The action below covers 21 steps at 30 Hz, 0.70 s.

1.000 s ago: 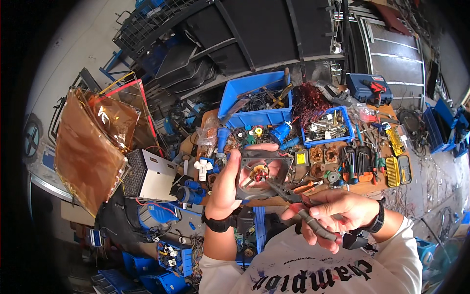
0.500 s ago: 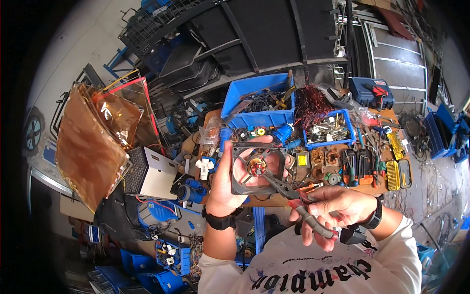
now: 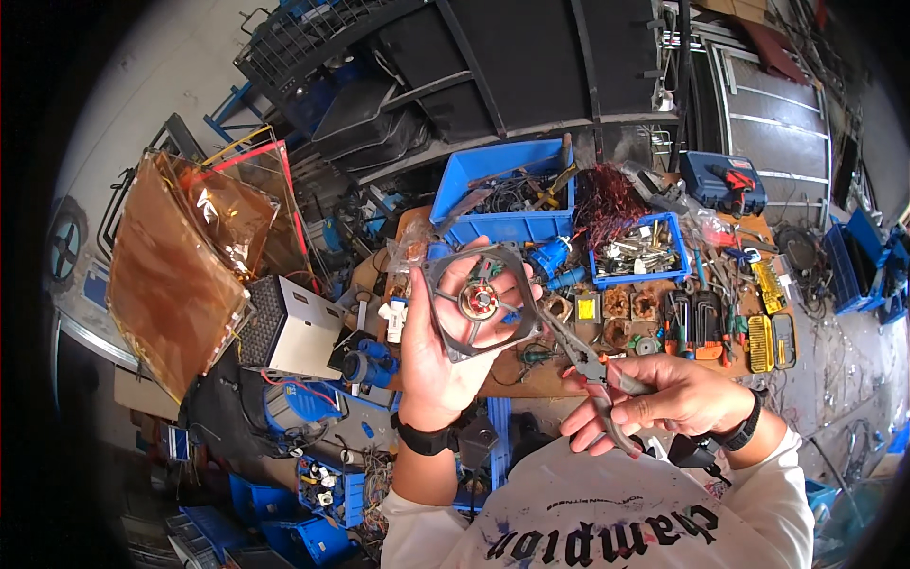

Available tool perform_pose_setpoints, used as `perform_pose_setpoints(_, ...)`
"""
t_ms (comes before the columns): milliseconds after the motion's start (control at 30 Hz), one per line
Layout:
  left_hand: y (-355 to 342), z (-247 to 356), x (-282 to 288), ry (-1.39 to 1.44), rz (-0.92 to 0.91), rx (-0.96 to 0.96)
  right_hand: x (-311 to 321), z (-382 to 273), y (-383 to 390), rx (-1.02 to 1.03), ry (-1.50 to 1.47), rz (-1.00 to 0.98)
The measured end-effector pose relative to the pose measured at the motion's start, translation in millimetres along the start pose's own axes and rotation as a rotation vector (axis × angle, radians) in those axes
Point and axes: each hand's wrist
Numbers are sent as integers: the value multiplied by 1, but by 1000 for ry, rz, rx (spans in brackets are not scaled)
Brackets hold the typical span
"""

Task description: The person uses pliers to remove a small component from a black plastic housing. They then use a screwdriver to manipulate the internal wiring and components of the removed part. The person continues to adjust the wires and internal structure of the component with the screwdriver and their fingers.

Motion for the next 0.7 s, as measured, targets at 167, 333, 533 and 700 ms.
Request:
perform_pose_setpoints(167,5,-4,-2,50,-59,74,-4,-3,4,66,102,50)
perform_pose_setpoints(333,4,-6,-6,43,-28,95,-4,-4,6,77,124,74)
perform_pose_setpoints(533,3,-8,-7,37,-42,90,1,-5,6,105,158,86)
perform_pose_setpoints(700,1,-9,-9,34,-47,63,5,-5,6,111,236,125)
Point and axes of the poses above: each hand's wrist, its own y-axis away from the middle knuckle, its own x-axis out of the back of the hand, z = x × y, and after that the axes turned 2 degrees about y, right-handed
